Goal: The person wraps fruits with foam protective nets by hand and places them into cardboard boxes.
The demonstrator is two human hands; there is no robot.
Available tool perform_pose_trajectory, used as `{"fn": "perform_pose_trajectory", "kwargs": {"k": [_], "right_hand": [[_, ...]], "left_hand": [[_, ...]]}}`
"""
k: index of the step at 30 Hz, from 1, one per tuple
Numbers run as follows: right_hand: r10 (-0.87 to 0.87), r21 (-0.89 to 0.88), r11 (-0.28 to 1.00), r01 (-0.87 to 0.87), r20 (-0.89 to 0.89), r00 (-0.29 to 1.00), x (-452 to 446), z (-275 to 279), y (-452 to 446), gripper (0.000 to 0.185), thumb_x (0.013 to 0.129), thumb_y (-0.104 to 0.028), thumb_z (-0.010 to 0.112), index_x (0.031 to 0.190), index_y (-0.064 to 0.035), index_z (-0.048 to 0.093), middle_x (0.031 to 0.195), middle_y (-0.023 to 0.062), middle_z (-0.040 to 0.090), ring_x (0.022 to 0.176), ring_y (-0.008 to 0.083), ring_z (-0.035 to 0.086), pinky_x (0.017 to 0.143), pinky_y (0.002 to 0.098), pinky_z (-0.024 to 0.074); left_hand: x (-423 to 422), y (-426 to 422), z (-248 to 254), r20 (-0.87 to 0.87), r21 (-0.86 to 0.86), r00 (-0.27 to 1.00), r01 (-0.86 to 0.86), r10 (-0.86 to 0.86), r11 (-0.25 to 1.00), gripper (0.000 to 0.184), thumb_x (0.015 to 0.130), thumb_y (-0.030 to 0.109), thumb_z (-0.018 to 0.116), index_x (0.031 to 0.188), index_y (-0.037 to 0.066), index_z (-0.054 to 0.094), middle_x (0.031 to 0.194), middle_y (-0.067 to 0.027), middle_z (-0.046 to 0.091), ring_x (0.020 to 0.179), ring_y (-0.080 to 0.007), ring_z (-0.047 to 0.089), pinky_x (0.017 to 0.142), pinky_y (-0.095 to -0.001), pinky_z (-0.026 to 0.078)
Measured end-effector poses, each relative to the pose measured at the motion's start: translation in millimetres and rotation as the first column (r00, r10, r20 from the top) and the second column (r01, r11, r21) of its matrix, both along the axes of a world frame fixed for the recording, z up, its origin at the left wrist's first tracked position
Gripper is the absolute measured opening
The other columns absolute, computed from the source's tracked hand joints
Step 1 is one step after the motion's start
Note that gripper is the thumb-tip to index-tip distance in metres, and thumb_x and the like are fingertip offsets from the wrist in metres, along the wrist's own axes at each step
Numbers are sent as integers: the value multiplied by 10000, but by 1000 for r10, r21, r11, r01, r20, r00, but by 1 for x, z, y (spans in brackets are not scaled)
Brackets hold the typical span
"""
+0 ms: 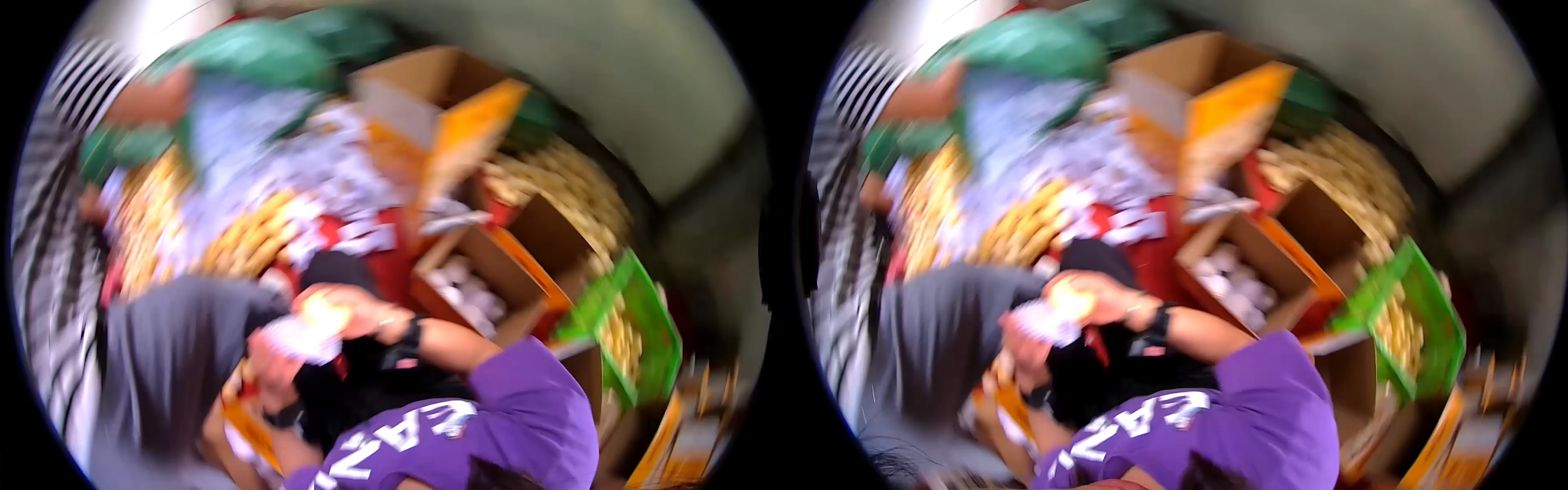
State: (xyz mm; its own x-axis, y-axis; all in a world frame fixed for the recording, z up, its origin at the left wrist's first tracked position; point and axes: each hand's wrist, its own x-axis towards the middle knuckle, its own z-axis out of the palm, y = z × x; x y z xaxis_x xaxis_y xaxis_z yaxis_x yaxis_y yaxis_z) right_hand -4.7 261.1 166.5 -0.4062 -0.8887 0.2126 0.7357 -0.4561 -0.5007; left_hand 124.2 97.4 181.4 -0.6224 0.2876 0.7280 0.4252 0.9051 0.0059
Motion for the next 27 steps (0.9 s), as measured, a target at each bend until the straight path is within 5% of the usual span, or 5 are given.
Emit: {"fn": "perform_pose_trajectory", "kwargs": {"k": [3,5,12,23,27], "right_hand": [[129,54,988,-145,226,966,-2,-7,-5,268,822,-316,496,985,-111,550,803,94,616,579,236,610,460,298,489],[89,115,987,-116,216,972,-6,-9,-1,240,832,-314,485,959,-114,527,773,94,615,592,245,620,426,279,472],[-307,273,587,762,-796,522,3,18,-5,582,881,-352,407,1278,26,213,741,220,593,475,226,584,425,329,475],[45,231,973,15,-251,967,-9,43,25,263,871,-190,506,1012,29,545,866,26,590,762,126,569,666,254,467],[-258,137,610,780,-896,360,-24,44,24,156,715,-133,616,703,10,555,665,73,570,520,112,513,456,277,395]], "left_hand": [[-9,7,-4,-66,541,922,354,-381,763,287,777,182,573,1004,15,520,999,-146,551,900,-287,547,748,-429,470],[-6,-23,-26,-322,900,620,-33,-715,-434,561,864,352,473,1293,26,317,1274,-156,410,1108,-267,447,737,-385,502],[-53,21,12,529,343,842,-98,-106,934,524,741,6,601,1202,-39,357,990,-136,523,810,-198,556,607,-236,467],[-36,65,49,-21,979,602,-152,-798,-140,574,640,147,676,1127,-28,429,947,-117,559,722,-214,572,518,-277,465],[-35,54,53,135,948,754,-287,-643,-138,632,575,22,685,1153,18,429,983,-111,550,758,-187,574,530,-256,479]]}}
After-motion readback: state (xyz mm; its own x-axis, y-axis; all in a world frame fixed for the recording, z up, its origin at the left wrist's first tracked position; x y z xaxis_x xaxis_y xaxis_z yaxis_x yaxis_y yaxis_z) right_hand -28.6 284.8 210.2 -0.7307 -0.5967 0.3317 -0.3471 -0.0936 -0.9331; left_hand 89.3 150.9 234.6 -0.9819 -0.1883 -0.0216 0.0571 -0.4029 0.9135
